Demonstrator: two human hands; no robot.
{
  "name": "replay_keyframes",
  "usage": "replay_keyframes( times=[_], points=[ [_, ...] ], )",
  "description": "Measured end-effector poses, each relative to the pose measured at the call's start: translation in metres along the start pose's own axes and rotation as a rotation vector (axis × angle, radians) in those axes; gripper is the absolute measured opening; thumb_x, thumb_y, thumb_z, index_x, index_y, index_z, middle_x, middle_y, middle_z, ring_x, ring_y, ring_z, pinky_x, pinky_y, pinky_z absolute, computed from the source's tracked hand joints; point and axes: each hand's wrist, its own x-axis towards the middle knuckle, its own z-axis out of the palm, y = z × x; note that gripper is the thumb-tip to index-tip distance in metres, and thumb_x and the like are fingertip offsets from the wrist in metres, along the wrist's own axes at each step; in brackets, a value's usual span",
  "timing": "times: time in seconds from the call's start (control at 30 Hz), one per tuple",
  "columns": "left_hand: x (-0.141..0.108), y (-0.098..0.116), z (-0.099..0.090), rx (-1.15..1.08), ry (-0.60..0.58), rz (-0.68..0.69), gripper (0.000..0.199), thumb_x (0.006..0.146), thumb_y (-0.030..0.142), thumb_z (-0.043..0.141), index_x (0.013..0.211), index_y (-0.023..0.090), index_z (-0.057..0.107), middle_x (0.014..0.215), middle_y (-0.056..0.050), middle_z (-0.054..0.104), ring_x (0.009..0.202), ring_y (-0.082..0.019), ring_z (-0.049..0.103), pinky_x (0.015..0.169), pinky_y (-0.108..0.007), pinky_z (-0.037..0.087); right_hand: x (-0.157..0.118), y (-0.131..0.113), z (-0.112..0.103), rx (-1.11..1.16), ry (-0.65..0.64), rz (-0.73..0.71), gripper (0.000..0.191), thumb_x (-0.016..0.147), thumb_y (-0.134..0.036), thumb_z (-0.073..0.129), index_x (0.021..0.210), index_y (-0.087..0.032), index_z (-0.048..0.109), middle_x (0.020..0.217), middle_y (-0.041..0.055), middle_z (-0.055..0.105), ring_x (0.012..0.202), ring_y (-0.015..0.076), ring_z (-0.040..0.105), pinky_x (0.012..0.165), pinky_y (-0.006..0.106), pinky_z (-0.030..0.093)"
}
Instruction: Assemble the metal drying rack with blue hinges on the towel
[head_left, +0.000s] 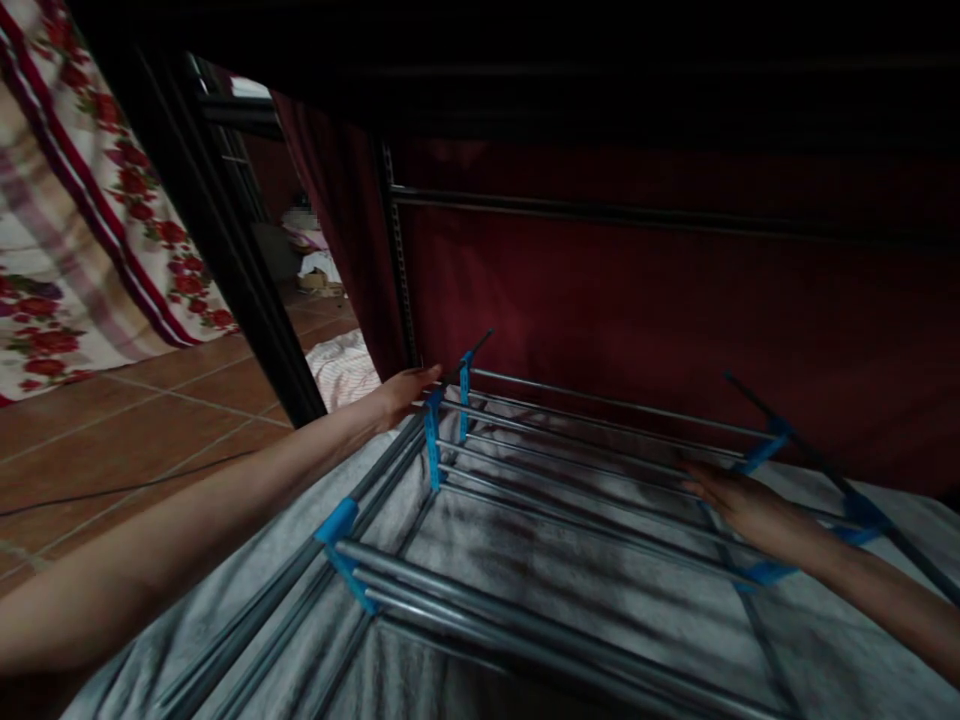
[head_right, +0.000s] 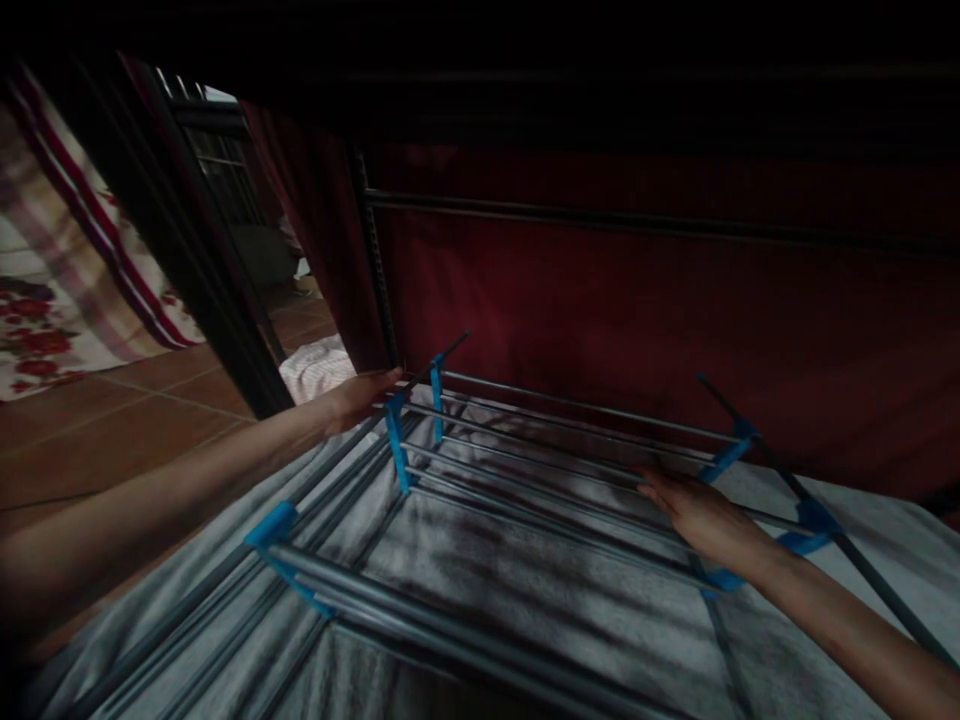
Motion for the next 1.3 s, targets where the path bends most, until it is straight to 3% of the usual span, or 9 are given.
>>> replay_keyframes(
  times=[0.1, 0.3, 0.5, 0.67, 0.93, 1.17, 1.3],
  points=[
    [0.005, -0.012, 0.002, -0.128, -0.162, -0.233, 0.023, 0.08, 0.027, 0.078, 0.095, 0.012, 0.069, 0.087, -0.012, 0.075, 0.071, -0.02, 0.07, 0.066, -0.032, 0.061, -0.001, 0.003, 0.003, -0.013, 0.001, 0.003, 0.04, 0.088, -0.048, 0.049, 0.118, -0.035, 0.073, 0.126, 0.0115, 0.073, 0.114, 0.0338, 0.07, 0.099, 0.042, 0.056],
    [0.01, -0.026, 0.008, -0.148, -0.151, -0.234, 0.014, 0.074, 0.016, 0.08, 0.081, 0.01, 0.069, 0.069, -0.004, 0.07, 0.05, -0.012, 0.062, 0.048, -0.021, 0.054, -0.008, 0.012, 0.005, -0.149, -0.013, -0.099, 0.048, 0.096, -0.052, 0.041, 0.131, -0.031, 0.067, 0.128, 0.0086, 0.072, 0.116, 0.0323, 0.069, 0.097, 0.04, 0.059],
    [0.01, -0.023, 0.005, -0.13, -0.192, -0.286, 0.019, 0.067, 0.011, 0.082, 0.082, 0.011, 0.07, 0.071, -0.006, 0.073, 0.056, -0.018, 0.068, 0.056, -0.03, 0.061, -0.008, 0.014, 0.007, -0.212, -0.051, -0.139, 0.053, 0.101, -0.051, 0.035, 0.14, -0.024, 0.061, 0.135, 0.0107, 0.068, 0.122, 0.0319, 0.066, 0.103, 0.044, 0.055],
    [0.007, -0.018, 0.005, -0.018, -0.191, -0.322, 0.022, 0.065, 0.011, 0.083, 0.082, 0.011, 0.07, 0.069, -0.007, 0.074, 0.054, -0.02, 0.069, 0.053, -0.03, 0.06, -0.006, 0.014, 0.01, -0.207, -0.078, -0.151, 0.054, 0.102, -0.049, 0.033, 0.142, -0.022, 0.058, 0.139, 0.0119, 0.065, 0.127, 0.0314, 0.063, 0.107, 0.045, 0.053],
    [0.003, -0.006, 0.007, 0.04, -0.18, -0.474, 0.015, 0.076, 0.022, 0.078, 0.085, 0.011, 0.072, 0.06, -0.007, 0.071, 0.045, -0.019, 0.063, 0.045, -0.027, 0.053, -0.007, 0.014, 0.006, -0.24, -0.03, -0.161, 0.053, 0.102, -0.046, 0.033, 0.139, -0.021, 0.062, 0.132, 0.0116, 0.07, 0.119, 0.0306, 0.068, 0.1, 0.041, 0.058],
    [0.013, -0.014, 0.007, 0.024, -0.141, -0.41, 0.012, 0.074, 0.014, 0.076, 0.079, 0.012, 0.065, 0.054, -0.004, 0.064, 0.046, -0.016, 0.062, 0.049, -0.025, 0.054, -0.005, 0.006, 0.008, -0.245, -0.038, -0.181, 0.055, 0.102, -0.048, 0.032, 0.139, -0.02, 0.061, 0.133, 0.0142, 0.069, 0.119, 0.0314, 0.068, 0.102, 0.044, 0.056],
    [0.016, -0.017, 0.006, 0.0, -0.16, -0.389, 0.015, 0.071, 0.01, 0.076, 0.079, 0.012, 0.064, 0.058, -0.004, 0.065, 0.046, -0.015, 0.06, 0.05, -0.027, 0.056, -0.009, 0.022, -0.011, -0.317, 0.005, -0.209, 0.054, 0.099, -0.056, 0.038, 0.136, -0.026, 0.063, 0.143, 0.0113, 0.062, 0.129, 0.0314, 0.061, 0.109, 0.049, 0.051]
  ],
)
